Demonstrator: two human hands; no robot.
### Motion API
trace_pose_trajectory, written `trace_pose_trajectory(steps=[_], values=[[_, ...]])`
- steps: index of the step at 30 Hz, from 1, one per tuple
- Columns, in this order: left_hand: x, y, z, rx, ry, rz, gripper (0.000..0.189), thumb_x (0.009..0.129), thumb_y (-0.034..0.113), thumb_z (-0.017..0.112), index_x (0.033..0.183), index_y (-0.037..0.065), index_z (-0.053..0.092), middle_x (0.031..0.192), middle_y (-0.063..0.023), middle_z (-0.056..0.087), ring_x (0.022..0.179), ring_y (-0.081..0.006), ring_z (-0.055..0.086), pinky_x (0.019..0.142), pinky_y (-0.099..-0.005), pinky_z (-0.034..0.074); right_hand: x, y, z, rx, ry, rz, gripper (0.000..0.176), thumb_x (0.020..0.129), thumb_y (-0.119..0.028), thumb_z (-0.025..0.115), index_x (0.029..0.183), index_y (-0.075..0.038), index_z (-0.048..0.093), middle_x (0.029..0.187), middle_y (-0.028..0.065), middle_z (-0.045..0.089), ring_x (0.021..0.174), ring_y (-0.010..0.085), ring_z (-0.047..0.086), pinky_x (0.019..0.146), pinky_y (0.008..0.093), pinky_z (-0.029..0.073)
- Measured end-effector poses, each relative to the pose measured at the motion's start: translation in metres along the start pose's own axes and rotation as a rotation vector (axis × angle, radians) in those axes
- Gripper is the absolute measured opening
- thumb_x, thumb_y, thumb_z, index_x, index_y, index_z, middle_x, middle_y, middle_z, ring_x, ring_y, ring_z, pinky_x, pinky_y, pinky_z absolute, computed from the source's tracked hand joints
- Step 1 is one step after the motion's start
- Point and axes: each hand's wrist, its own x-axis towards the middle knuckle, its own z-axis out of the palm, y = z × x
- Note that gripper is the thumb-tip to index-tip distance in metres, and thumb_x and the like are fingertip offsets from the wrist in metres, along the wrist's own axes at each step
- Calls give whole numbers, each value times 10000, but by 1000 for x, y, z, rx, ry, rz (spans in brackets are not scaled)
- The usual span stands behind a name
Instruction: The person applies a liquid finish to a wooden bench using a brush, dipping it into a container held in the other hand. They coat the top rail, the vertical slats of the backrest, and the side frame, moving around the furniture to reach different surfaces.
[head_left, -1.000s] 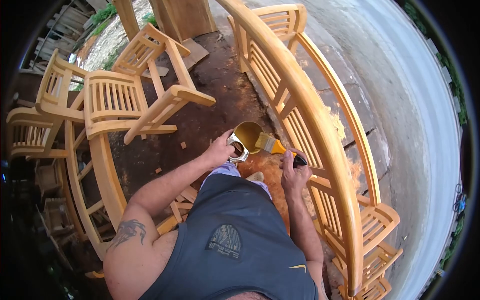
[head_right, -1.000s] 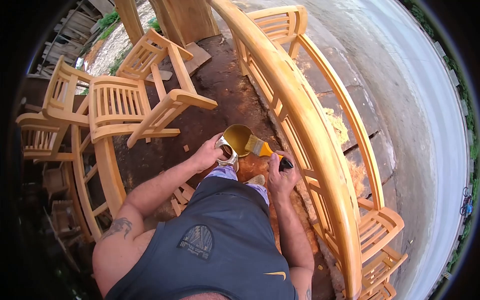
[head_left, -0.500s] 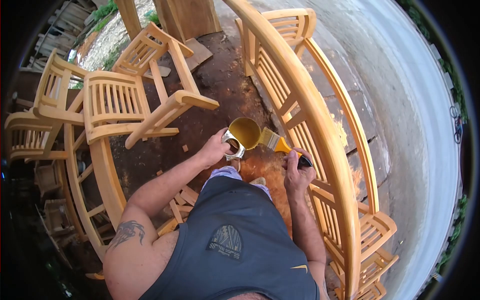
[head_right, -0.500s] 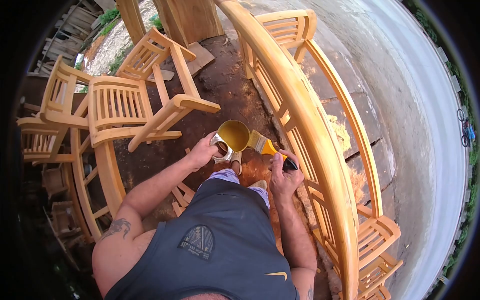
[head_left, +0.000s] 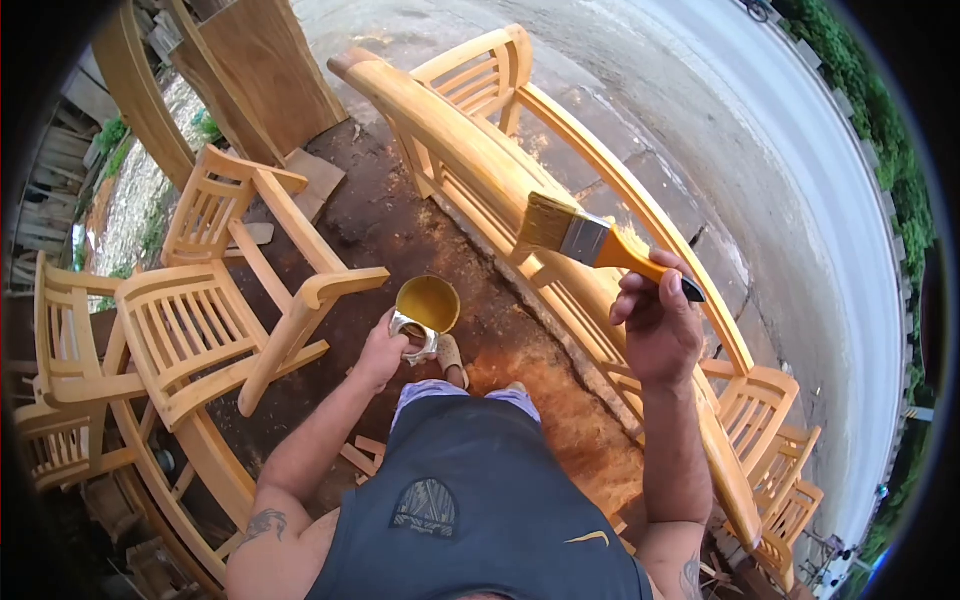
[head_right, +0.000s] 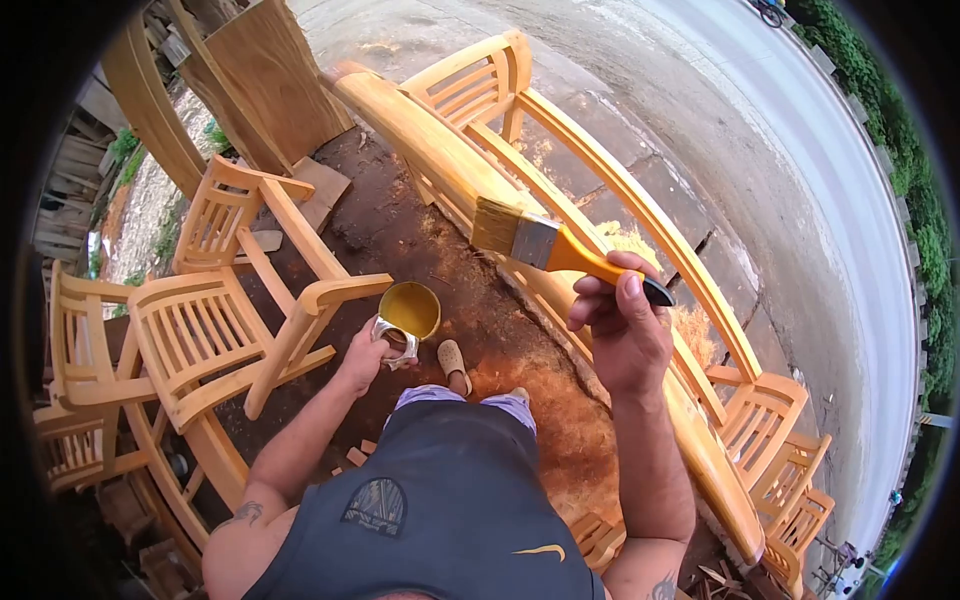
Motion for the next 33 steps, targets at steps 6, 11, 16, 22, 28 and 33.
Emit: trace_pose_trajectory(steps=[6, 11, 16, 22, 28, 33], values=[[8, 22, -2, 25, -64, -41, 650, 780, -61, 384, 1428, -10, 409, 1138, -213, 661, 872, -327, 748, 782, -410, 635, 59, -43, -38, -102, -42, 6, 287, 1010, -309, 597, 1186, -82, 596, 976, 127, 647, 823, 218, 668, 716, 380, 584], [10, 15, -2, -8, -67, -58, 584, 832, -78, 376, 1411, -14, 413, 1109, -210, 674, 842, -326, 748, 746, -395, 637, 113, -34, -50, -344, -16, 83, 314, 930, -272, 671, 1126, -29, 635, 859, 98, 677, 709, 175, 671, 680, 312, 569], [-11, 26, 18, 91, 35, -99, 504, 893, 0, 424, 1396, 9, 406, 1065, -202, 703, 882, -320, 756, 716, -371, 629, 169, -11, -31, -469, -140, 153, 313, 936, -277, 671, 1102, -12, 663, 859, 93, 685, 713, 146, 668, 680, 300, 559], [-30, 25, 29, 61, 88, -86, 456, 906, 21, 418, 1362, 8, 433, 1089, -217, 705, 892, -331, 757, 738, -386, 630, 196, 7, -19, -664, -315, 191, 249, 911, -247, 675, 1030, -30, 706, 815, 37, 679, 714, 100, 627, 671, 266, 518], [-38, 19, 35, 58, 140, -106, 425, 899, 19, 425, 1321, 9, 475, 1076, -221, 712, 889, -326, 756, 747, -384, 630, 147, -47, -76, -721, -360, 250, 197, 856, -191, 678, 930, -11, 706, 757, 36, 651, 672, 102, 601, 632, 272, 503], [-35, 20, 49, 37, 147, -135, 480, 891, -17, 391, 1368, 8, 443, 1113, -195, 685, 860, -319, 753, 721, -363, 625, 181, -51, -66, -628, -370, 160, 234, 901, -240, 685, 995, -27, 698, 798, 28, 650, 723, 103, 610, 668, 269, 513]])
